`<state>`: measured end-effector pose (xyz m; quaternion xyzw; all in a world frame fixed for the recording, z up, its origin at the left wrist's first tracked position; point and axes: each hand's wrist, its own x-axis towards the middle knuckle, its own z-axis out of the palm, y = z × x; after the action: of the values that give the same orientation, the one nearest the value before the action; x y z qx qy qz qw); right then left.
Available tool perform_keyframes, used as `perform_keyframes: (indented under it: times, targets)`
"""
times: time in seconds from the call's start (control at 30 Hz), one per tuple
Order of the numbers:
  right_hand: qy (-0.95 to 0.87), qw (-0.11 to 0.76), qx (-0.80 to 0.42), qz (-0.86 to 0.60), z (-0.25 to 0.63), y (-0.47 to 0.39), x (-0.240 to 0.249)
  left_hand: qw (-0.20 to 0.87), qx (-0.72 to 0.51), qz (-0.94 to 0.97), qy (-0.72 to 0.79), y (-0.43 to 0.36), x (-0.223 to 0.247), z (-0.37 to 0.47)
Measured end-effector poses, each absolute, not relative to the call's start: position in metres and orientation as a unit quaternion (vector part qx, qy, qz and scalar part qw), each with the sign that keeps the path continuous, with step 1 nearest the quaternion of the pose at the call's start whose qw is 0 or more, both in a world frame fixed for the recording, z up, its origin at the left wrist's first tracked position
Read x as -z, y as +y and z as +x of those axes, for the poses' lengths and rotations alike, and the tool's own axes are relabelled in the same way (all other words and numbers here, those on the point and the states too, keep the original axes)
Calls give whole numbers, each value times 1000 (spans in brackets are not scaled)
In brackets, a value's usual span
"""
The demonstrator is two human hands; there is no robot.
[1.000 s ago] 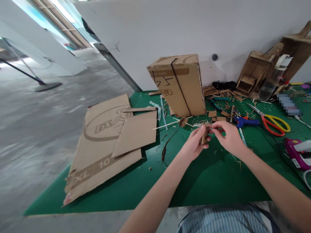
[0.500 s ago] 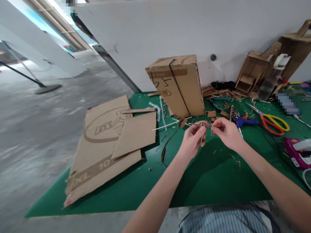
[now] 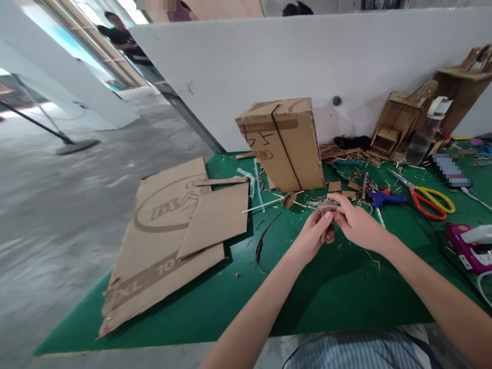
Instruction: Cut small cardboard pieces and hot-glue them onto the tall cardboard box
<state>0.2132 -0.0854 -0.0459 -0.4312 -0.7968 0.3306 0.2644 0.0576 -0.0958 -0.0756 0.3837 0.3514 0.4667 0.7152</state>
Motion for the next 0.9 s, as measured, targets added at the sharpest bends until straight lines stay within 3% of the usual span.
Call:
perform_keyframes:
  times: [0.13,0.23,0.33,0.47,0.57,0.67,0.9]
  targets:
    - [-807,270,-281,-444,219,-86,32,698,-512,335,372,-93,82,57]
    - [-820,258,-211,-467,228,-86,19,572,-595,332,457,-90,82,51]
    - [-845,184,-175,-470,235,-85,12,452,-586,475,476,-93,78,48]
    - [-863,114,-203,-449,238,-82,17,526,-464,588,403,-99,77,54]
    - [-845,134,-253,-452,238,-81,26,549,-433,587,407,-99,81,58]
    - [-828,184,-290,-443,239,-83,34,507,-434,615,420,-97,83,59]
    - [-858,261,-175,-406,245,-83,41,488,-514,559,431,-94,85,59]
